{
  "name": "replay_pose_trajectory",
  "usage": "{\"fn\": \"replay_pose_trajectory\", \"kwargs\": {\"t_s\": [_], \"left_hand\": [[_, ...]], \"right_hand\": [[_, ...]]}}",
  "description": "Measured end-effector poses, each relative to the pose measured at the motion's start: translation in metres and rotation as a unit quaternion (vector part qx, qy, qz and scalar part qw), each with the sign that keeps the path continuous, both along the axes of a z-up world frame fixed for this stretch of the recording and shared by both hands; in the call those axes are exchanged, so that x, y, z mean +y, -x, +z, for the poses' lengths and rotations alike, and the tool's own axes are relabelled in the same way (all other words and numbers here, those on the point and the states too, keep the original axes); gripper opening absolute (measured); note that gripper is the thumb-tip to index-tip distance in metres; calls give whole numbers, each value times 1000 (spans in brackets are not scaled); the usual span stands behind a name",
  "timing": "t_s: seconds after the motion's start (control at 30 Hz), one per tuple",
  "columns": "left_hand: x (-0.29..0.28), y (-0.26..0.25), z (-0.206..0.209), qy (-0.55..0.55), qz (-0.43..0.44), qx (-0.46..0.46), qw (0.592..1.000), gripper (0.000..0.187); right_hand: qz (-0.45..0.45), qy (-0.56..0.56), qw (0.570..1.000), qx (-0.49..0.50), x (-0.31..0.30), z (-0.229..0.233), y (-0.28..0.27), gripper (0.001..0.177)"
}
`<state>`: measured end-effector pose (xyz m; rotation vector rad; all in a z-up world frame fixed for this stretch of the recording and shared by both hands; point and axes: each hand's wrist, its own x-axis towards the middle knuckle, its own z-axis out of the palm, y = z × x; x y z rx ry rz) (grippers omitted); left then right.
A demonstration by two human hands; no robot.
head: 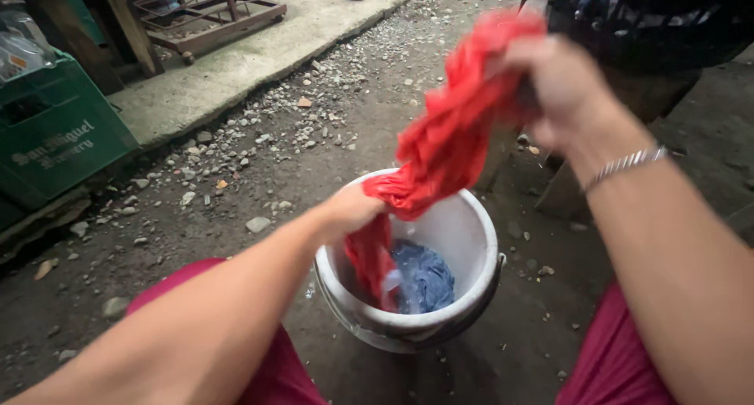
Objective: The person washes a red garment by hand in a bucket of soapy water, wrings it out, and places it on a hanger.
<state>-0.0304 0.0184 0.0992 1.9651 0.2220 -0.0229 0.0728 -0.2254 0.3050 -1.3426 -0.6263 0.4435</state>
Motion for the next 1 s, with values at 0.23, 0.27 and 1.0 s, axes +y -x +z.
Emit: {"fn": "replay_pose_trajectory", "kwargs": {"t_s": [0.23, 0.27, 1.0], "left_hand": [[7, 1, 75, -122, 40, 17, 992, 40], [1, 5, 84, -137, 55, 8, 989, 42], [-19, 54, 78, 568, 309, -167, 744, 37]], "right_hand": [[50, 383, 913, 131, 0, -155, -3, 21], [77, 460, 881, 78, 5, -165, -1, 27], [-163, -157, 959, 168, 63, -165, 43, 27]]}}
